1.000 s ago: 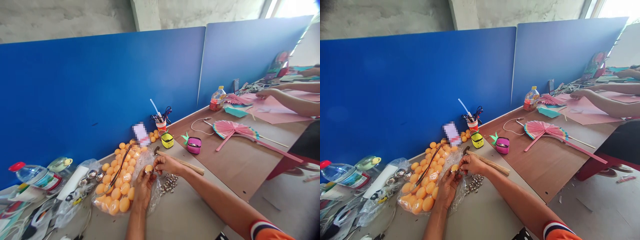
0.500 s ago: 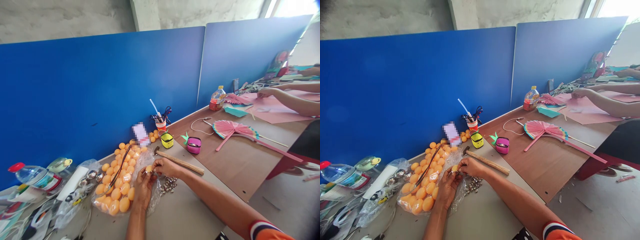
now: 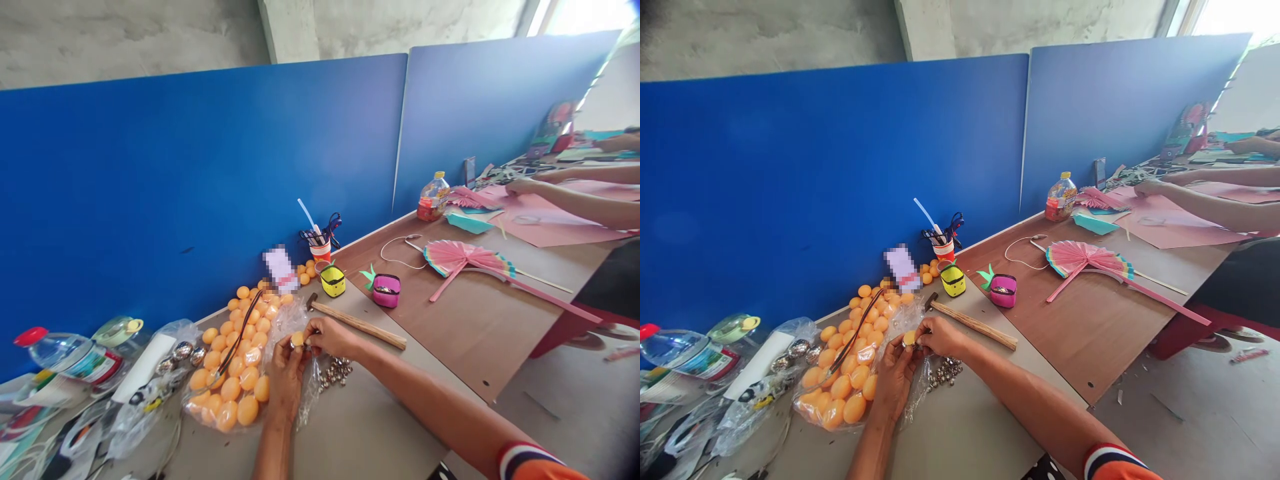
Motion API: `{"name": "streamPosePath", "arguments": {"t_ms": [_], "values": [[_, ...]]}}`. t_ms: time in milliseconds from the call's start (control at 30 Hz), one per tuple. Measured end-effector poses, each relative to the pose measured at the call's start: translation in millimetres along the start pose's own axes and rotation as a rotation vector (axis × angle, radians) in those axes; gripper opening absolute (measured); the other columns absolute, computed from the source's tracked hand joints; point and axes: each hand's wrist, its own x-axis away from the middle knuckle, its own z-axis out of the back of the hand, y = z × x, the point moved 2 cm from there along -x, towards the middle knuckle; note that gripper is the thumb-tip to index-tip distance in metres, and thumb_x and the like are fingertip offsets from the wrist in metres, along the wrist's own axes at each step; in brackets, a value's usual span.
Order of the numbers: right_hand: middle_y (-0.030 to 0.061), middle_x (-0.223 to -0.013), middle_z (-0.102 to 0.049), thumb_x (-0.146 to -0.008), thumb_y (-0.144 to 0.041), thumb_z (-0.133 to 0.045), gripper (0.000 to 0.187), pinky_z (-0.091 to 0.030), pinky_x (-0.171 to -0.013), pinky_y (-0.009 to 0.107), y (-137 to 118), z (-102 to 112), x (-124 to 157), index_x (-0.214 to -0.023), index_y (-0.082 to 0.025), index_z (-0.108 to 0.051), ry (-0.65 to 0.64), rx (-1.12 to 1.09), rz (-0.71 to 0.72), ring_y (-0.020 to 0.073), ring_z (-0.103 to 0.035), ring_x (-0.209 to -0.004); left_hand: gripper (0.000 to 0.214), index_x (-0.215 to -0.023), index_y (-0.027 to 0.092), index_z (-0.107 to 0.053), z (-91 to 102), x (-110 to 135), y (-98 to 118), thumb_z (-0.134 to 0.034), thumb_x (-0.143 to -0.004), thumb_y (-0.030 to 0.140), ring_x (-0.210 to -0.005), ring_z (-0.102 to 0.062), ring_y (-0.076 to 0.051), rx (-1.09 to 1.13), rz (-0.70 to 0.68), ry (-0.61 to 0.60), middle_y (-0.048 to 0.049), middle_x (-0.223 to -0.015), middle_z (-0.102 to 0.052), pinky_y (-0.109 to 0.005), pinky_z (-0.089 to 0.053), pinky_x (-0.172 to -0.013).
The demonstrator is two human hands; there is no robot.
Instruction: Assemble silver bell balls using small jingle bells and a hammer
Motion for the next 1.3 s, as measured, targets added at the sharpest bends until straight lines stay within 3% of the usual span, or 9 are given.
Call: {"name": "streamPosePath", "arguments": {"t_ms": [567, 867, 967, 1067, 1200, 1300], "values": [[-0.0054, -0.058, -0.056, -0.075, 0.0, -0.056, 0.02, -0.04, -0.056, 0.021, -7, 0, 0, -0.074, -0.019, -0.051, -0.033, 0.161, 0.109, 0.0113, -0.056, -0.056, 0.037, -0.096, 0.025, -0.069, 0.8, -1, -1, -0.087, -0.066, 0.039, -0.089, -0.069, -0.024, 0.007, 0.006, 0.003, -0.0065, -0.099, -0.069, -0.041, -0.055, -0.085], [-0.0017, -0.068, -0.061, -0.072, 0.002, -0.053, 0.02, -0.039, -0.061, 0.021, -4, -1, -1, -0.073, -0.018, -0.054, 0.041, 0.326, 0.19, 0.0126, -0.058, -0.066, 0.036, -0.094, 0.026, -0.071, 0.7, -2, -1, -0.089, -0.064, 0.035, -0.09, -0.068, -0.024, 0.003, 0.001, 0.019, -0.0073, -0.099, -0.071, -0.039, -0.055, -0.083], [-0.0017, -0.07, -0.06, -0.071, 0.003, -0.056, 0.021, -0.037, -0.06, 0.021, -4, -2, -2, -0.071, -0.018, -0.053, 0.088, 0.322, 0.198, 0.0119, -0.056, -0.066, 0.035, -0.095, 0.026, -0.071, 0.4, -1, -1, -0.088, -0.066, 0.036, -0.091, -0.068, -0.023, -0.009, -0.007, 0.018, -0.0078, -0.1, -0.071, -0.039, -0.055, -0.085], [-0.0038, -0.063, -0.056, -0.073, 0.0, -0.056, 0.019, -0.038, -0.057, 0.021, -5, -2, -4, -0.072, -0.018, -0.053, 0.044, 0.19, 0.144, 0.011, -0.053, -0.059, 0.035, -0.095, 0.026, -0.072, 1.4, -2, -1, -0.089, -0.065, 0.037, -0.083, -0.068, -0.021, 0.027, 0.016, 0.012, -0.0062, -0.096, -0.072, -0.037, -0.056, -0.082], [-0.0073, -0.054, -0.051, -0.078, -0.005, -0.058, 0.013, -0.038, -0.054, 0.02, -8, 13, -4, -0.075, -0.018, -0.056, -0.08, 0.038, 0.104, 0.0092, -0.046, -0.05, 0.041, -0.094, 0.025, -0.072, 4.7, -6, -1, -0.092, -0.06, 0.035, -0.07, -0.066, -0.016, 0.135, 0.058, 0.042, -0.0024, -0.09, -0.073, -0.032, -0.056, -0.073], [-0.0061, -0.056, -0.053, -0.077, -0.007, -0.061, 0.01, -0.038, -0.054, 0.02, -8, 31, -2, -0.072, -0.016, -0.063, -0.1, 0.194, 0.103, 0.0088, -0.046, -0.052, 0.044, -0.095, 0.022, -0.071, 6.8, -8, 1, -0.092, -0.059, 0.034, -0.067, -0.066, -0.014, 0.205, 0.062, 0.058, -0.0017, -0.09, -0.074, -0.03, -0.056, -0.07]]}}
